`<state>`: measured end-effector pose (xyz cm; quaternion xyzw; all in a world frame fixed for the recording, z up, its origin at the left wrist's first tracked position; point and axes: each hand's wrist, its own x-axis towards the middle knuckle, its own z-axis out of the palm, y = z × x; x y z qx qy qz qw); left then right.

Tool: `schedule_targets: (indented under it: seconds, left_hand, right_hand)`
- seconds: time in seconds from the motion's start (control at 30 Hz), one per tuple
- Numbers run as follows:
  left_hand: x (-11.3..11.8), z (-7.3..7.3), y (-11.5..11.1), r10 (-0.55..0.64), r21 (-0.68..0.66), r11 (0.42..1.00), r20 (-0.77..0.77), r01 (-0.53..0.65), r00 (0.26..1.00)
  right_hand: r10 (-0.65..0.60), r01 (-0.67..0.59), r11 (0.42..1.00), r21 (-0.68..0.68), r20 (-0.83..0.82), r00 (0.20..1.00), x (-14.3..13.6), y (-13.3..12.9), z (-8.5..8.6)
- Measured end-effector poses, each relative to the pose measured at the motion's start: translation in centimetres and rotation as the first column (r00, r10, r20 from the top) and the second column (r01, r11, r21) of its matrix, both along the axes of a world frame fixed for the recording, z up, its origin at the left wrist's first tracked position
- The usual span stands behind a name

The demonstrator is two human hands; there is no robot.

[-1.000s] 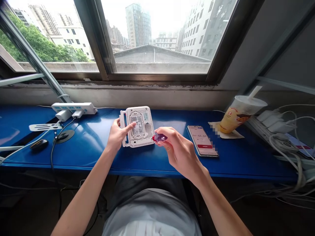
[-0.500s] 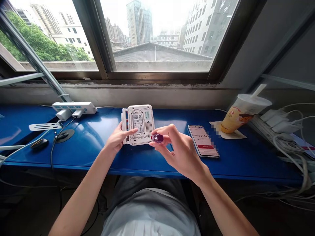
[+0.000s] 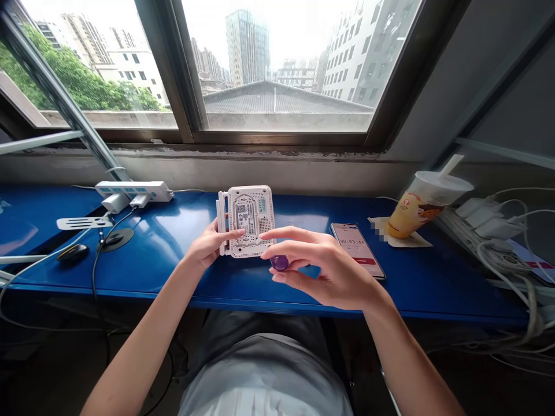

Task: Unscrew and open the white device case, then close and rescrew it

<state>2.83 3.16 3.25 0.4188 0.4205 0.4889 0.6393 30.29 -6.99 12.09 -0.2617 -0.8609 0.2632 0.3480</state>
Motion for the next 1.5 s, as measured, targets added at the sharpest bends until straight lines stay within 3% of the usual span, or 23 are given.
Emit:
schedule_targets:
  seconds: [0.07, 0.27, 0.47, 0.83, 1.0, 1.2, 1.4, 1.5]
  left_hand:
    - [0.0, 0.0, -0.1, -0.004, 0.000, 1.000, 0.006, 0.004, 1.000]
    - [0.3, 0.1, -0.4, 0.040, 0.024, 0.999, 0.015, -0.040, 0.999]
    - [0.5, 0.2, -0.6, 0.049, 0.023, 0.999, 0.020, -0.050, 0.999]
    - [0.8, 0.4, -1.0, 0.087, 0.040, 0.995, 0.040, -0.089, 0.995]
    - [0.8, 0.3, -1.1, 0.090, 0.024, 0.996, 0.036, -0.091, 0.995]
    - [0.7, 0.0, -1.0, 0.091, 0.052, 0.994, 0.014, -0.092, 0.996]
    - [0.8, 0.3, -1.1, 0.108, 0.039, 0.993, 0.013, -0.108, 0.994]
    - [0.8, 0.2, -1.0, 0.107, 0.036, 0.994, 0.018, -0.108, 0.994]
  right_hand:
    - [0.019, -0.020, 0.999, -0.042, -0.015, 1.000, 0.2, 0.3, 0.2]
    - [-0.109, 0.094, 0.969, 0.229, 0.054, 0.993, 0.2, 0.3, 0.1]
    - [-0.117, 0.093, 0.953, 0.290, 0.067, 0.991, -0.1, 0.0, 0.3]
    - [-0.111, 0.104, 0.988, 0.116, 0.050, 0.993, 0.5, -0.8, 1.0]
    - [-0.213, 0.207, 0.962, 0.180, 0.014, 0.977, 0.1, -0.5, 0.4]
    - [-0.181, 0.182, 0.954, 0.239, -0.026, 0.983, 0.3, -0.3, 0.4]
    - [-0.121, 0.120, 0.988, 0.098, 0.003, 0.993, 0.8, -1.0, 0.4]
    - [-0.147, 0.148, 0.987, 0.065, -0.006, 0.989, 0.9, -1.0, 0.4]
